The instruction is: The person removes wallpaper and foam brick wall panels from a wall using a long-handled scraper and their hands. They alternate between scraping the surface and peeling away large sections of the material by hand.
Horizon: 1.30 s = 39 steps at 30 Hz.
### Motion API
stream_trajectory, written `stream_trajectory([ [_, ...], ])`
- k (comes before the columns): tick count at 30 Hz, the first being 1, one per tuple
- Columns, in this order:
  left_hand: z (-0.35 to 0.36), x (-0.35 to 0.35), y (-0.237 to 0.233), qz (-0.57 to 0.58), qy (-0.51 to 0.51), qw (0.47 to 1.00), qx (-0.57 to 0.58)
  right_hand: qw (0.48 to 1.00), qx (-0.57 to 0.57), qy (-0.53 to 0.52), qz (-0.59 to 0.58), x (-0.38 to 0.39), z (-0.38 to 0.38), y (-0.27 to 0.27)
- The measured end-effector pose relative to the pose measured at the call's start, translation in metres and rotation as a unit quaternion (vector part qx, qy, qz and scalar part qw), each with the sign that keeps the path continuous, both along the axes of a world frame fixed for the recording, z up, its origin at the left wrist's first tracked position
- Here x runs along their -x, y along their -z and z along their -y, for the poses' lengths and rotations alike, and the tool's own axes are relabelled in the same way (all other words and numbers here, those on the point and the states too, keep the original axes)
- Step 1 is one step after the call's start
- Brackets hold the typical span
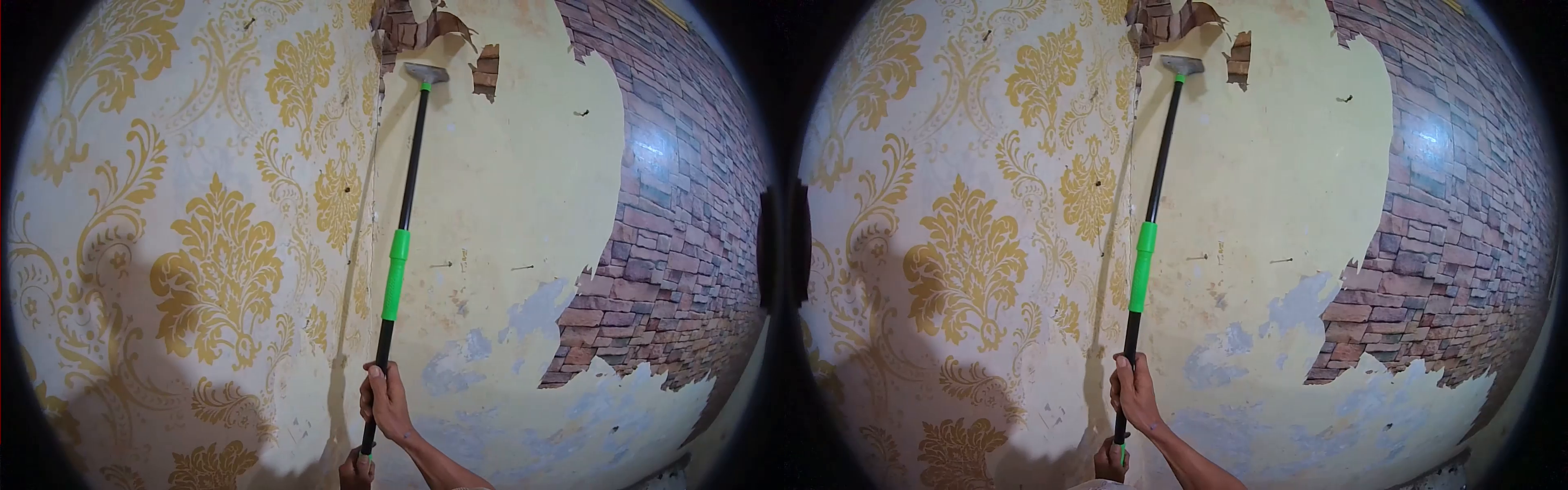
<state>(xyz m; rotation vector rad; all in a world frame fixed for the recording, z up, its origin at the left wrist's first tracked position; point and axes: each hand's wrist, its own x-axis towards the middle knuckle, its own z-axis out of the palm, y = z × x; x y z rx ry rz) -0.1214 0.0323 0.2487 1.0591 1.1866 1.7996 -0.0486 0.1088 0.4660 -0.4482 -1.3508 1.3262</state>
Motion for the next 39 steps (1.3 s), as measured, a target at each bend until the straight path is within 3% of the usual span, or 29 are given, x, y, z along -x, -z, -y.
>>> stream_trajectory([
  [3,-0.007,0.005,-0.038,-0.034,0.015,0.998,-0.043,1.0,-0.01,0.012,0.012,0.014,-0.013,-0.013],
  [6,-0.014,0.013,-0.032,-0.056,0.031,0.998,-0.025,0.999,-0.015,0.029,0.012,0.022,-0.019,-0.004],
  [11,-0.016,0.011,0.062,-0.125,0.009,0.992,0.017,0.998,0.008,0.063,0.029,0.024,-0.008,0.048],
  [14,-0.01,0.019,0.082,-0.179,0.005,0.982,0.054,0.997,0.035,0.073,0.017,0.031,-0.006,0.061],
  [16,-0.005,0.015,0.017,-0.169,-0.009,0.986,-0.005,0.987,-0.04,0.154,0.028,0.036,-0.02,0.045],
  [20,-0.016,0.015,-0.108,-0.14,-0.001,0.99,-0.009,0.989,-0.057,0.134,0.001,0.033,-0.025,-0.088],
  [22,-0.02,0.023,-0.139,-0.118,0.036,0.992,-0.033,0.989,-0.048,0.137,0.004,0.038,-0.023,-0.089],
  [24,-0.015,0.036,-0.118,-0.122,0.03,0.992,-0.03,0.989,-0.055,0.136,-0.001,0.052,-0.025,-0.083],
  [26,-0.001,0.036,-0.092,-0.099,0.039,0.994,-0.036,0.984,-0.052,0.173,0.004,0.056,-0.02,-0.04],
  [29,-0.014,0.038,0.011,-0.164,-0.02,0.985,-0.051,0.991,0.012,0.135,0.002,0.054,0.002,-0.017],
  [32,-0.008,0.029,-0.08,-0.16,-0.029,0.986,-0.026,0.979,-0.07,0.192,0.017,0.054,-0.035,-0.031],
  [34,-0.04,0.032,-0.132,-0.199,-0.062,0.977,-0.039,0.972,-0.131,0.196,0.006,0.054,-0.055,-0.098],
  [36,-0.047,0.034,-0.206,-0.187,-0.049,0.979,-0.07,0.989,-0.076,0.121,-0.028,0.054,-0.05,-0.166],
  [39,-0.063,0.039,-0.207,-0.172,-0.042,0.982,-0.071,0.987,-0.085,0.137,0.004,0.059,-0.061,-0.17],
])
